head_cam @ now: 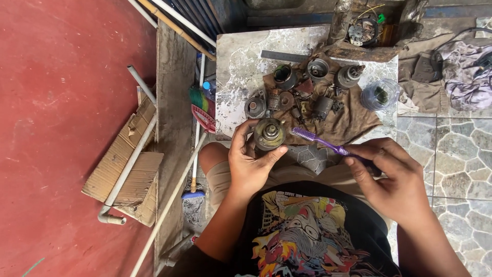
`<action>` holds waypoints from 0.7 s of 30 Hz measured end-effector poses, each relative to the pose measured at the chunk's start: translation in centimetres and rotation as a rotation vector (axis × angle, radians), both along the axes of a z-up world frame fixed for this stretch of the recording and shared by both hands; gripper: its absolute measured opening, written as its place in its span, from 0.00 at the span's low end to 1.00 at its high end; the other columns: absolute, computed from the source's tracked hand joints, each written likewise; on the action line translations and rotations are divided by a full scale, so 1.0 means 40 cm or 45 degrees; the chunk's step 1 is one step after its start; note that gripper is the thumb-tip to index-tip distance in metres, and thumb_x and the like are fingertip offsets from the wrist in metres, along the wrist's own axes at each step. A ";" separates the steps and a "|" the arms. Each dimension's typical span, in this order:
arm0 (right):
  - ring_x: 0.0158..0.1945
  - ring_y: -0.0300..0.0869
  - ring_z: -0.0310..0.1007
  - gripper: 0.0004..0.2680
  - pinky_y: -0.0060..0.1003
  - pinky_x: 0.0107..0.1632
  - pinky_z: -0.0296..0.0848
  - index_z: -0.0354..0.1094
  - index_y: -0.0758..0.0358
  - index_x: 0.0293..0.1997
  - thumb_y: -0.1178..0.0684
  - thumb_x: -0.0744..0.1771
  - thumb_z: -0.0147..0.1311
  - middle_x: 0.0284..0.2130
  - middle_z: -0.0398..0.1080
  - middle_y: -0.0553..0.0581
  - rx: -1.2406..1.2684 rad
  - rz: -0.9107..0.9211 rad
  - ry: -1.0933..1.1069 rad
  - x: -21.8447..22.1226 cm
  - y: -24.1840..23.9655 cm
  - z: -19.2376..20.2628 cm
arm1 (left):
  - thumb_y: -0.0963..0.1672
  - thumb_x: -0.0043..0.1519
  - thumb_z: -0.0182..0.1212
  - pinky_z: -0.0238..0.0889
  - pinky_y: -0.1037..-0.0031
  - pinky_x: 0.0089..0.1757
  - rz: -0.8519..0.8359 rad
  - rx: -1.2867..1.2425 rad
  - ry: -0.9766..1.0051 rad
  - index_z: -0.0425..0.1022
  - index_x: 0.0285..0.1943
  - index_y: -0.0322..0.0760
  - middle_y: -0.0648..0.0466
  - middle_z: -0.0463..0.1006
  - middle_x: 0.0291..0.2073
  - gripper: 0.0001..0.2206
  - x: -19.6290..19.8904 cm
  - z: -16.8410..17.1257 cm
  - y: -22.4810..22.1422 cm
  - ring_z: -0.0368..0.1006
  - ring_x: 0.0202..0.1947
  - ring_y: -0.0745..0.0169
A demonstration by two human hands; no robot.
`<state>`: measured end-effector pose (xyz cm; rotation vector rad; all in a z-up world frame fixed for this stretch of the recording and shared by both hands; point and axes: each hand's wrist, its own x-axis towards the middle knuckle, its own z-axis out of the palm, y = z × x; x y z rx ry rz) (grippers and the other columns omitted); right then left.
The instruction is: Cleaning and inspecting various small metal components of a motor using a toothbrush and manual manipulation.
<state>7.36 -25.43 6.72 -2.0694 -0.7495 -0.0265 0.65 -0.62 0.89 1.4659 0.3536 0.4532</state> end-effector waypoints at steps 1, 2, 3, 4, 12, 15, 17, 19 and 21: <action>0.40 0.46 0.77 0.07 0.37 0.48 0.77 0.75 0.71 0.47 0.60 0.66 0.60 0.40 0.75 0.62 -0.003 0.000 0.000 0.000 0.003 -0.001 | 0.39 0.49 0.79 0.73 0.74 0.52 0.000 -0.003 0.000 0.68 0.60 0.38 0.49 0.77 0.53 0.29 0.000 0.002 -0.002 0.77 0.53 0.58; 0.40 0.46 0.77 0.07 0.36 0.47 0.78 0.76 0.71 0.47 0.59 0.67 0.60 0.40 0.75 0.62 -0.028 0.014 -0.046 0.001 0.006 -0.002 | 0.39 0.49 0.78 0.73 0.74 0.54 -0.014 -0.003 0.014 0.68 0.60 0.38 0.49 0.76 0.54 0.30 0.001 0.003 -0.003 0.76 0.53 0.59; 0.40 0.46 0.77 0.07 0.36 0.47 0.78 0.76 0.71 0.46 0.59 0.67 0.60 0.40 0.74 0.62 -0.052 0.028 -0.093 0.001 0.009 -0.002 | 0.39 0.50 0.78 0.73 0.73 0.55 -0.028 -0.003 0.027 0.68 0.61 0.38 0.49 0.76 0.55 0.30 0.002 0.005 -0.004 0.76 0.54 0.59; 0.40 0.46 0.77 0.07 0.36 0.47 0.78 0.76 0.71 0.46 0.59 0.67 0.60 0.40 0.74 0.62 -0.054 0.028 -0.094 0.002 0.008 -0.009 | 0.39 0.50 0.78 0.73 0.73 0.55 -0.028 -0.005 0.026 0.68 0.61 0.38 0.49 0.76 0.55 0.30 0.003 0.010 -0.005 0.76 0.54 0.59; 0.39 0.45 0.75 0.07 0.36 0.43 0.79 0.75 0.72 0.46 0.59 0.66 0.61 0.39 0.74 0.62 -0.188 0.115 -0.180 0.020 -0.027 0.002 | 0.41 0.50 0.78 0.71 0.72 0.57 -0.061 -0.014 0.005 0.69 0.61 0.38 0.49 0.76 0.55 0.30 0.006 0.009 0.002 0.75 0.55 0.58; 0.40 0.48 0.74 0.08 0.38 0.46 0.78 0.75 0.75 0.49 0.62 0.67 0.61 0.39 0.72 0.65 -0.144 0.065 -0.239 0.027 -0.019 0.003 | 0.41 0.50 0.78 0.70 0.74 0.57 -0.091 -0.025 0.059 0.70 0.62 0.38 0.50 0.77 0.55 0.30 0.004 0.007 0.004 0.75 0.55 0.60; 0.40 0.47 0.74 0.08 0.38 0.46 0.78 0.75 0.74 0.49 0.60 0.67 0.60 0.40 0.72 0.64 -0.173 0.099 -0.246 0.023 -0.012 0.001 | 0.41 0.49 0.79 0.70 0.74 0.57 -0.096 -0.071 0.058 0.69 0.62 0.36 0.50 0.77 0.56 0.31 0.002 -0.006 0.000 0.75 0.55 0.60; 0.40 0.46 0.74 0.08 0.37 0.46 0.78 0.74 0.72 0.49 0.59 0.67 0.59 0.40 0.72 0.62 -0.200 0.134 -0.258 0.026 -0.019 -0.013 | 0.40 0.48 0.79 0.70 0.73 0.57 -0.100 -0.115 0.052 0.69 0.63 0.35 0.49 0.77 0.56 0.32 0.004 -0.016 0.003 0.76 0.55 0.60; 0.36 0.44 0.74 0.07 0.31 0.36 0.80 0.74 0.72 0.47 0.60 0.67 0.58 0.38 0.76 0.61 -0.154 0.136 -0.117 0.030 -0.044 -0.038 | 0.40 0.51 0.76 0.69 0.70 0.59 -0.186 -0.253 0.058 0.67 0.66 0.30 0.46 0.76 0.58 0.32 0.002 -0.022 0.010 0.75 0.57 0.57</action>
